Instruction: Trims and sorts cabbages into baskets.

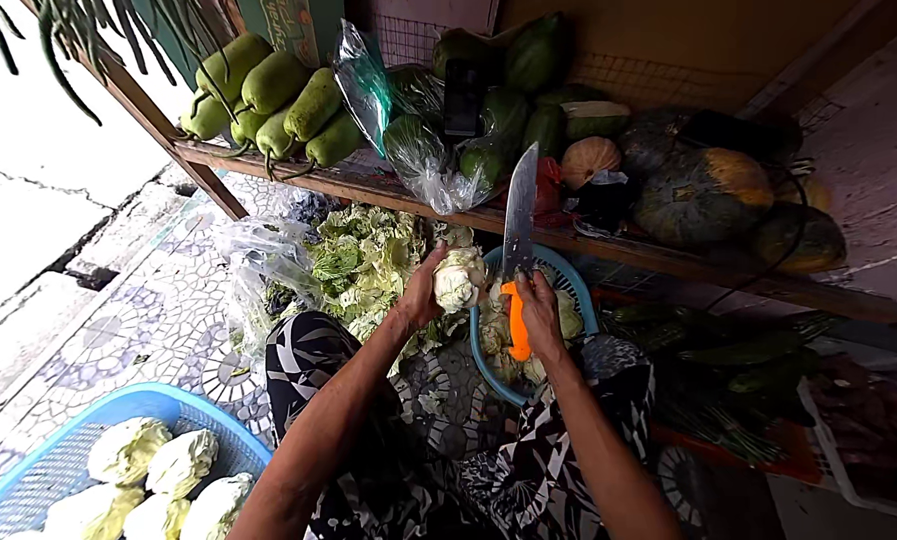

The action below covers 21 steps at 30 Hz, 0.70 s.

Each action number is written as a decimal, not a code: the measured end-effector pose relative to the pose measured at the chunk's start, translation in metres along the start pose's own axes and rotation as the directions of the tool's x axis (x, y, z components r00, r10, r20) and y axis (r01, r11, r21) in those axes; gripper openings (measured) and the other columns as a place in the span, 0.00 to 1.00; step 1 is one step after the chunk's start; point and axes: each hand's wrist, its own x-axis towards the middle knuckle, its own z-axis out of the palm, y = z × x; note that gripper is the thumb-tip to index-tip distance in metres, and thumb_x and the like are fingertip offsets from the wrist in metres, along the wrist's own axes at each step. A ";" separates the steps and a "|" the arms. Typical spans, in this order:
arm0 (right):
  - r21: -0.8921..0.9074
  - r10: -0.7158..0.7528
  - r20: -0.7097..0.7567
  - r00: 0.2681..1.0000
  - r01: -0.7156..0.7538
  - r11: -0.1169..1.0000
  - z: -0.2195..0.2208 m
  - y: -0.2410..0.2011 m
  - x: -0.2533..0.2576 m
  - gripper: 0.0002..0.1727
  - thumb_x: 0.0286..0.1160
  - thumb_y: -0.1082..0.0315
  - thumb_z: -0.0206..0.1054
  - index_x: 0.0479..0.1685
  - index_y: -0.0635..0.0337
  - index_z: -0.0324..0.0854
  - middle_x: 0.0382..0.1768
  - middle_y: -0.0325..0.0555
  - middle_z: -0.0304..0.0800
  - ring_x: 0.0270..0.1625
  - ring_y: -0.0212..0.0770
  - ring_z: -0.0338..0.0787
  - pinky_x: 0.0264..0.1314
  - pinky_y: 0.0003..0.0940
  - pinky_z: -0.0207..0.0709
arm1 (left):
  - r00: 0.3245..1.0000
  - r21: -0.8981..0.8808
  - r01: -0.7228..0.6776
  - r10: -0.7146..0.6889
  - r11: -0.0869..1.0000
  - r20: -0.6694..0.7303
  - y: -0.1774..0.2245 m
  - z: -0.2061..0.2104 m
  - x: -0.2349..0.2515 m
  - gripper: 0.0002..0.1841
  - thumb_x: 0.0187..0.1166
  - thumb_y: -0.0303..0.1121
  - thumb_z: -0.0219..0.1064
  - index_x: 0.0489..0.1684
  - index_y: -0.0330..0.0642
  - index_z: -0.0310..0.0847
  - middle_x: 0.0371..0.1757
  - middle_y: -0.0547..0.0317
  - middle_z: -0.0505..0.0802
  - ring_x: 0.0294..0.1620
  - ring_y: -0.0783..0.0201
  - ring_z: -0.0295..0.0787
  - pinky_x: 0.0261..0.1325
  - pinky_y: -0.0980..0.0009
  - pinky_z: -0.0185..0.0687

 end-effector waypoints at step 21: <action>-0.426 -0.170 0.365 0.915 0.327 0.843 0.000 -0.011 0.031 0.53 0.41 0.52 0.94 0.69 0.67 0.69 0.43 0.63 0.87 0.45 0.57 0.88 0.48 0.56 0.81 | 0.995 0.276 0.036 -0.008 0.960 -0.102 -0.005 -0.012 0.004 0.32 0.90 0.63 0.40 0.58 0.51 0.85 0.42 0.63 0.93 0.38 0.71 0.90 0.43 0.69 0.88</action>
